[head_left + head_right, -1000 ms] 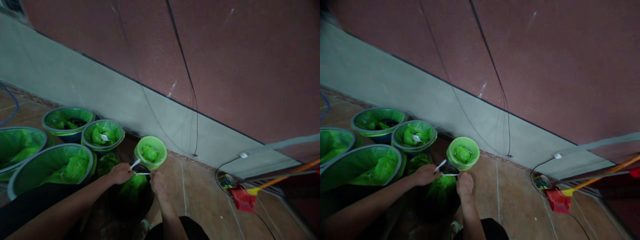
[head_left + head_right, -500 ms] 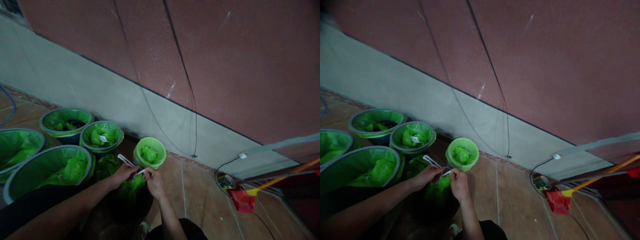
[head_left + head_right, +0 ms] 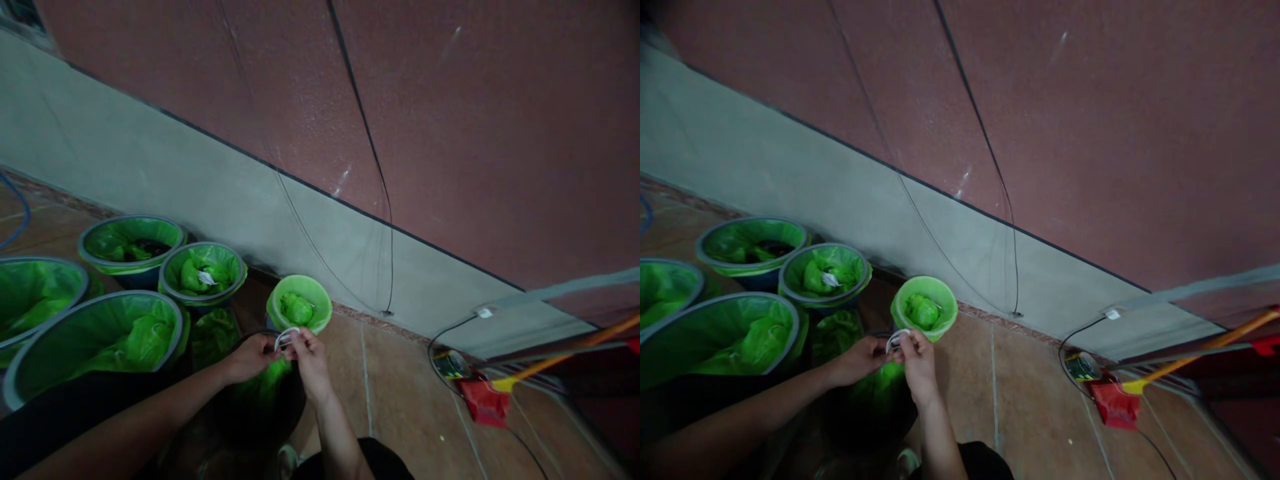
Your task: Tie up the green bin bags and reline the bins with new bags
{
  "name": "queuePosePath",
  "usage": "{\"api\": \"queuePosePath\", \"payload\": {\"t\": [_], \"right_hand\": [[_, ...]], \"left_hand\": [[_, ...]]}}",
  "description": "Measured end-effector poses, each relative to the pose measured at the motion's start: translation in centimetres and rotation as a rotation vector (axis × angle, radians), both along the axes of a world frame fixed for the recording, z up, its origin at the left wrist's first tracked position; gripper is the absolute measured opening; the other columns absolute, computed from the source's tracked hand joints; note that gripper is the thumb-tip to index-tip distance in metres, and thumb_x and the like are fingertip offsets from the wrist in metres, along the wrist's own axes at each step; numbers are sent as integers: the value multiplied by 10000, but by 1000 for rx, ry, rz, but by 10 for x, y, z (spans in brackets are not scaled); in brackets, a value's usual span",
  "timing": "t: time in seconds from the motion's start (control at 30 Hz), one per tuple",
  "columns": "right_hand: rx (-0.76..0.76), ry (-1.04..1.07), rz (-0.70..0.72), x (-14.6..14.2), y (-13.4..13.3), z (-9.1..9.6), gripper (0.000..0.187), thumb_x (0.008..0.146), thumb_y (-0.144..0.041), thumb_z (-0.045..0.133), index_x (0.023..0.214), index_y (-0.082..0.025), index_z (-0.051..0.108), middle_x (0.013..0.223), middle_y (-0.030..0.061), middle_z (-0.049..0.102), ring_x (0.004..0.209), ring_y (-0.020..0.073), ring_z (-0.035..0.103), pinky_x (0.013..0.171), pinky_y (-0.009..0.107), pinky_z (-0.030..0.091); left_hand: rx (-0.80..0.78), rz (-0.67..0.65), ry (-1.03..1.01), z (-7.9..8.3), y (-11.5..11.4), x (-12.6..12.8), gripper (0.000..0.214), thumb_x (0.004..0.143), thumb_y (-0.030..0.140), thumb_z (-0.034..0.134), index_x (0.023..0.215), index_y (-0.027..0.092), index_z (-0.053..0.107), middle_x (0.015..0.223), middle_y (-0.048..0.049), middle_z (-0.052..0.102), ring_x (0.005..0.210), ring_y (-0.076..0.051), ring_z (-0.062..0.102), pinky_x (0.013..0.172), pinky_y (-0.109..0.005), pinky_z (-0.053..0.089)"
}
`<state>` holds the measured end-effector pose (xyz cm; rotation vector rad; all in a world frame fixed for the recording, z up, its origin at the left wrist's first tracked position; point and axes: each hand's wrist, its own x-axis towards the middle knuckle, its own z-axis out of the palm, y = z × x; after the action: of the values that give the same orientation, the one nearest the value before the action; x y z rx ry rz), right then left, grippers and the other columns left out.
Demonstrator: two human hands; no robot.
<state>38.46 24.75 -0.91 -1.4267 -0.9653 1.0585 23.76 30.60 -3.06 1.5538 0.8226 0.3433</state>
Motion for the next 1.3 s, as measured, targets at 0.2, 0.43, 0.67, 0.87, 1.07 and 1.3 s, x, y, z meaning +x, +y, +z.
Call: {"api": "queuePosePath", "payload": {"t": [0.2,0.43,0.67,0.87,1.07,1.3], "right_hand": [[-169,-167,114,4,-2,-13,364,890,-268,466,1200,-198,645,1030,61,725,601,124,605,564,245,467],[-144,-584,242,-1,-9,-14,255,825,-86,518,935,-199,719,840,14,735,787,156,672,744,245,474],[-256,-713,142,-2,-10,-14,144,794,-130,646,747,-208,758,716,17,733,678,159,662,624,237,425],[-338,-781,208,-4,-9,-26,186,775,-106,660,820,-227,795,806,21,767,754,168,690,655,227,438],[-369,-789,235,-4,-7,-19,253,794,-88,607,875,-230,800,869,34,785,863,194,724,732,244,463],[-376,-773,177,-3,-7,-15,288,832,-97,563,986,-203,782,966,81,783,961,236,725,821,285,483]], "left_hand": [[173,-30,-17,6,-5,-3,291,879,442,454,761,199,566,685,7,542,623,-145,519,618,-256,401],[77,85,-15,-8,-3,0,157,759,369,574,785,214,571,676,10,609,641,-165,575,618,-270,436],[-230,351,-48,-23,5,6,177,528,289,671,659,173,644,529,27,577,572,-153,523,595,-286,399],[-91,287,-3,-23,8,4,97,526,234,618,600,178,645,571,24,597,637,-161,548,641,-283,413],[187,213,106,-19,6,6,135,649,193,503,689,201,633,686,4,647,710,-172,611,689,-278,442],[305,168,45,-22,-1,8,199,643,136,453,704,193,634,713,-4,641,710,-161,586,692,-267,430]]}}
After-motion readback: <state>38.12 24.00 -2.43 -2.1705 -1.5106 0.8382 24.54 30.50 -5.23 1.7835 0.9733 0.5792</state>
